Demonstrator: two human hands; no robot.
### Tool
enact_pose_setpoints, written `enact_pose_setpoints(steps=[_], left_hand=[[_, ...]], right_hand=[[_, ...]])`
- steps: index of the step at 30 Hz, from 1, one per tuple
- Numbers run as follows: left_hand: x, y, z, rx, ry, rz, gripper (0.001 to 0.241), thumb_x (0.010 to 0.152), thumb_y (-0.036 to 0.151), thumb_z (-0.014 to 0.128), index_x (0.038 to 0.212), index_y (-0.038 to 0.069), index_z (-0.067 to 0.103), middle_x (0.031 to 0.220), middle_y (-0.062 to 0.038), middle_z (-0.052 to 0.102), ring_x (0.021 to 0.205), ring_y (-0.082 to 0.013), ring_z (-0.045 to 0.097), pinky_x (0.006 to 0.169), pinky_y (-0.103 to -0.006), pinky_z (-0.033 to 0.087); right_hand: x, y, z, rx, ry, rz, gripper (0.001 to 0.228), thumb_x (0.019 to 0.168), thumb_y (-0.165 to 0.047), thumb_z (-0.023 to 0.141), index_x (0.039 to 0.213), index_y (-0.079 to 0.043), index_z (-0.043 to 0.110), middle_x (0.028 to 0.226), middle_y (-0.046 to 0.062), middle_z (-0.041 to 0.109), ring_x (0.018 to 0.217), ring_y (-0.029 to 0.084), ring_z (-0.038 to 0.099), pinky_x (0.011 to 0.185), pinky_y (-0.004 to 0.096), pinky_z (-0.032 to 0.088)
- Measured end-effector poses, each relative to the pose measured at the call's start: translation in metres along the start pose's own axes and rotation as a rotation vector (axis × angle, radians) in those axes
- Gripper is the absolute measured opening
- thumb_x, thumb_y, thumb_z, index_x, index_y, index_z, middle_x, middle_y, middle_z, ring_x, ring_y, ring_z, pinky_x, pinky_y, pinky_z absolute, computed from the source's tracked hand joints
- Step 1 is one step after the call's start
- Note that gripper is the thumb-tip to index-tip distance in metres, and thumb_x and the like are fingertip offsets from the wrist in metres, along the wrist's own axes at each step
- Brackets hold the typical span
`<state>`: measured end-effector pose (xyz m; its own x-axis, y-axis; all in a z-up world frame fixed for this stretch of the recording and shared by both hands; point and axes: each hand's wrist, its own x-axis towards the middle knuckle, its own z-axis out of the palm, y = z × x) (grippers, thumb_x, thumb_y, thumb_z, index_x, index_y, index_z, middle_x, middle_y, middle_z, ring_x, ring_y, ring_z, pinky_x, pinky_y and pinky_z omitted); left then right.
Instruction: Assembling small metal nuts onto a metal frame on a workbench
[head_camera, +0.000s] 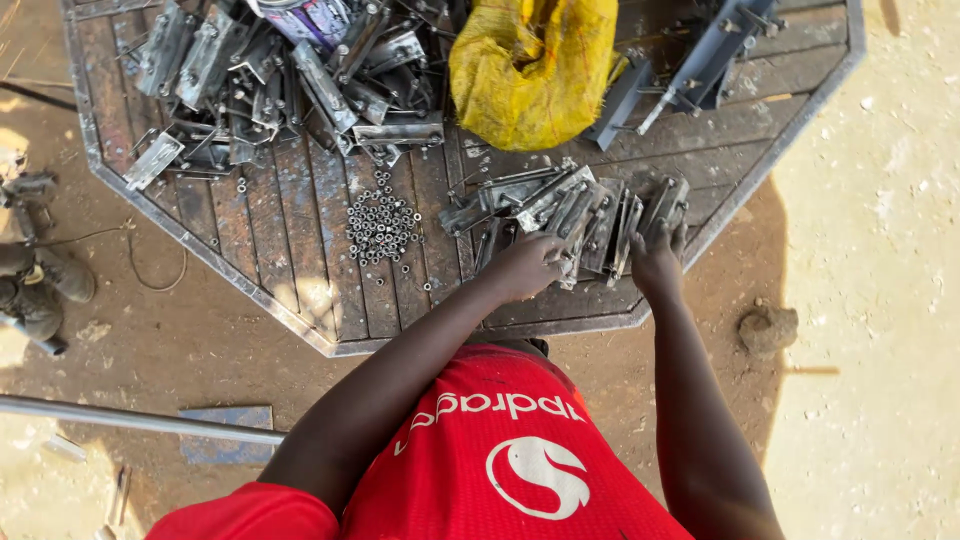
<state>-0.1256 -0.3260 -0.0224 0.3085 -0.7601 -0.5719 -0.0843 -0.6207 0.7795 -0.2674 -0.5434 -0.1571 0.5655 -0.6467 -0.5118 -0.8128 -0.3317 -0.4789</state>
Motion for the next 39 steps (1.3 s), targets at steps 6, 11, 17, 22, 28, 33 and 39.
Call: enact_pose_setpoints(steps=[6, 11, 17, 22, 28, 33, 39], left_hand=[[0.008, -0.056, -0.030, -0.265, 0.290, -0.038, 0.043, 0.109, 0.025, 0.047, 0.144, 0.001, 0.048, 0.140, -0.028, 0.052, 0.135, -0.0517, 0.047, 0.107, -0.0695, 0.047], [0.003, -0.097, -0.050, -0.358, 0.455, -0.119, 0.040, 0.106, 0.025, 0.049, 0.138, 0.001, 0.053, 0.134, -0.027, 0.058, 0.129, -0.0509, 0.053, 0.102, -0.0678, 0.051], [0.027, -0.169, -0.046, -0.507, 0.571, -0.135, 0.031, 0.109, 0.028, 0.046, 0.126, 0.007, 0.061, 0.097, -0.016, 0.067, 0.070, -0.0175, 0.061, 0.059, -0.0430, 0.054], [-0.006, -0.180, -0.057, -0.491, 0.655, -0.227, 0.050, 0.105, 0.028, 0.047, 0.144, -0.004, 0.042, 0.140, -0.029, 0.042, 0.131, -0.0489, 0.049, 0.102, -0.0677, 0.050], [-0.014, -0.217, -0.060, -0.735, 0.802, -0.274, 0.040, 0.103, 0.027, 0.049, 0.135, 0.003, 0.059, 0.124, -0.024, 0.061, 0.117, -0.0392, 0.063, 0.091, -0.0556, 0.054], [-0.030, -0.180, -0.075, -0.804, 0.813, -0.289, 0.048, 0.104, 0.031, 0.043, 0.140, 0.001, 0.054, 0.116, -0.018, 0.068, 0.103, -0.0244, 0.069, 0.085, -0.0482, 0.057], [-0.014, -0.211, -0.073, -1.316, 0.956, -0.102, 0.055, 0.113, 0.035, 0.038, 0.151, -0.005, 0.030, 0.145, -0.030, 0.045, 0.127, -0.0402, 0.056, 0.105, -0.0564, 0.050]], right_hand=[[-0.024, -0.028, -0.035, 0.040, 0.003, 0.020, 0.067, 0.103, -0.044, 0.061, 0.153, -0.003, 0.044, 0.146, 0.035, 0.050, 0.134, 0.054, 0.048, 0.111, 0.068, 0.036], [-0.025, -0.115, 0.004, 0.215, 0.371, -0.527, 0.023, 0.099, -0.006, 0.063, 0.121, -0.001, 0.058, 0.116, 0.025, 0.056, 0.120, 0.047, 0.051, 0.100, 0.055, 0.037], [-0.044, -0.275, 0.059, 0.405, -0.387, -0.495, 0.028, 0.107, -0.019, 0.056, 0.132, -0.007, 0.060, 0.125, 0.018, 0.061, 0.123, 0.041, 0.058, 0.096, 0.058, 0.051], [0.058, -0.293, 0.158, 0.557, -0.453, -0.115, 0.059, 0.101, -0.017, 0.057, 0.152, 0.007, 0.037, 0.135, 0.031, 0.054, 0.123, 0.039, 0.061, 0.108, 0.059, 0.054], [0.065, -0.309, 0.164, 0.629, -0.532, 0.052, 0.066, 0.104, -0.046, 0.066, 0.143, 0.002, 0.046, 0.134, 0.025, 0.049, 0.116, 0.035, 0.064, 0.101, 0.059, 0.061], [0.023, -0.302, 0.163, 0.821, -0.590, -0.018, 0.050, 0.109, -0.020, 0.058, 0.150, 0.001, 0.038, 0.137, 0.025, 0.048, 0.111, 0.034, 0.063, 0.090, 0.062, 0.062], [-0.076, -0.289, 0.117, 0.694, -0.413, -0.316, 0.014, 0.097, -0.005, 0.066, 0.093, 0.003, 0.055, 0.090, 0.021, 0.061, 0.074, 0.023, 0.068, 0.066, 0.039, 0.064]])
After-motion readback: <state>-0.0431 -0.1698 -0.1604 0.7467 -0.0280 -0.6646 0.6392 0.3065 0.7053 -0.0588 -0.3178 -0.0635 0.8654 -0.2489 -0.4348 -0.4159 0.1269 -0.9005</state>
